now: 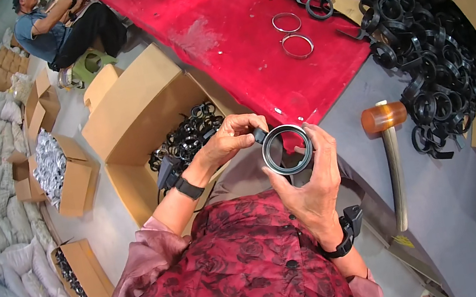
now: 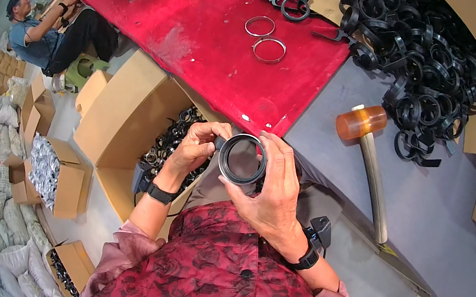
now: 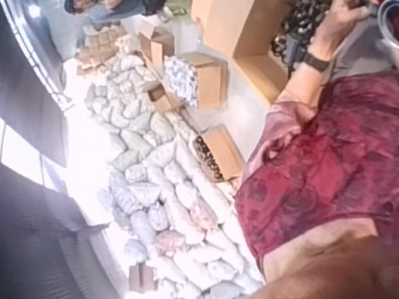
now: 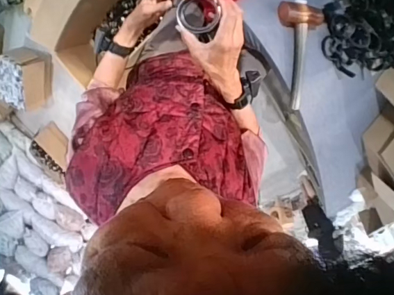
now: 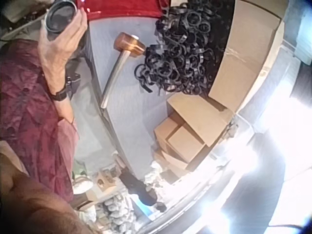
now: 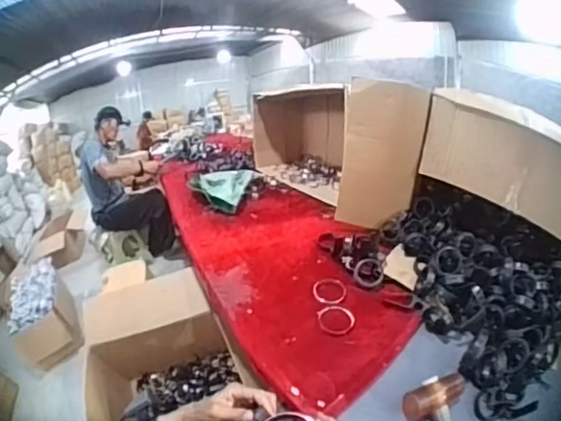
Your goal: Assembling metal rings into rubber housings using a mallet.
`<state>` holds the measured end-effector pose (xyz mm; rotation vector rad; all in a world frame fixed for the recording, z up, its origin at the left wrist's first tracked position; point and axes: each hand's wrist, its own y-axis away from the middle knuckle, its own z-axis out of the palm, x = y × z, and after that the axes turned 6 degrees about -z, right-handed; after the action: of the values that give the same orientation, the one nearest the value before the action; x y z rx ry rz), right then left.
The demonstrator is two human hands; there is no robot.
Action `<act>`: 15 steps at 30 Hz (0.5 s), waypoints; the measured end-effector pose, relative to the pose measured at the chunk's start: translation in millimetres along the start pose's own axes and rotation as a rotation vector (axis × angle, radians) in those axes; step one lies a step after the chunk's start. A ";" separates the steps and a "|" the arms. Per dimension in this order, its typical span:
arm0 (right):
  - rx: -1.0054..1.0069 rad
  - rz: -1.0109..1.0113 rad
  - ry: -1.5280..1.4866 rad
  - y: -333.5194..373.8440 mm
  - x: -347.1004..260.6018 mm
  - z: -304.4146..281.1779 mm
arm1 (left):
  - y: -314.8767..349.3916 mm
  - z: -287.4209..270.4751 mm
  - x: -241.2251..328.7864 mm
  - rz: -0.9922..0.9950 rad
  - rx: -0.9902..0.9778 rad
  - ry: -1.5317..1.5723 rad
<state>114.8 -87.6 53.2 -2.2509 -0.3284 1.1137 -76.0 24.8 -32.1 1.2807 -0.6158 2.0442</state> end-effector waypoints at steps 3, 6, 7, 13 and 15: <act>-0.005 0.030 -0.031 2.2 2.6 1.1 | -1.3 -1.9 -1.4 0.026 0.004 -0.022; -0.005 0.053 -0.027 5.9 6.9 1.7 | -2.6 -0.4 1.5 -0.001 0.000 -0.040; -0.003 0.072 -0.041 7.0 7.9 2.0 | -3.1 -0.1 1.1 -0.004 0.006 -0.046; 0.000 0.144 -0.125 9.8 11.7 4.8 | -1.7 -0.2 2.8 -0.032 0.035 -0.064; -0.001 0.140 -0.125 13.6 16.4 6.7 | -1.5 1.0 6.1 -0.044 0.036 -0.072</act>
<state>119.0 -88.1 31.3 -2.2381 -0.2240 1.3306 -76.3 26.8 -26.1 1.3819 -0.5807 1.9892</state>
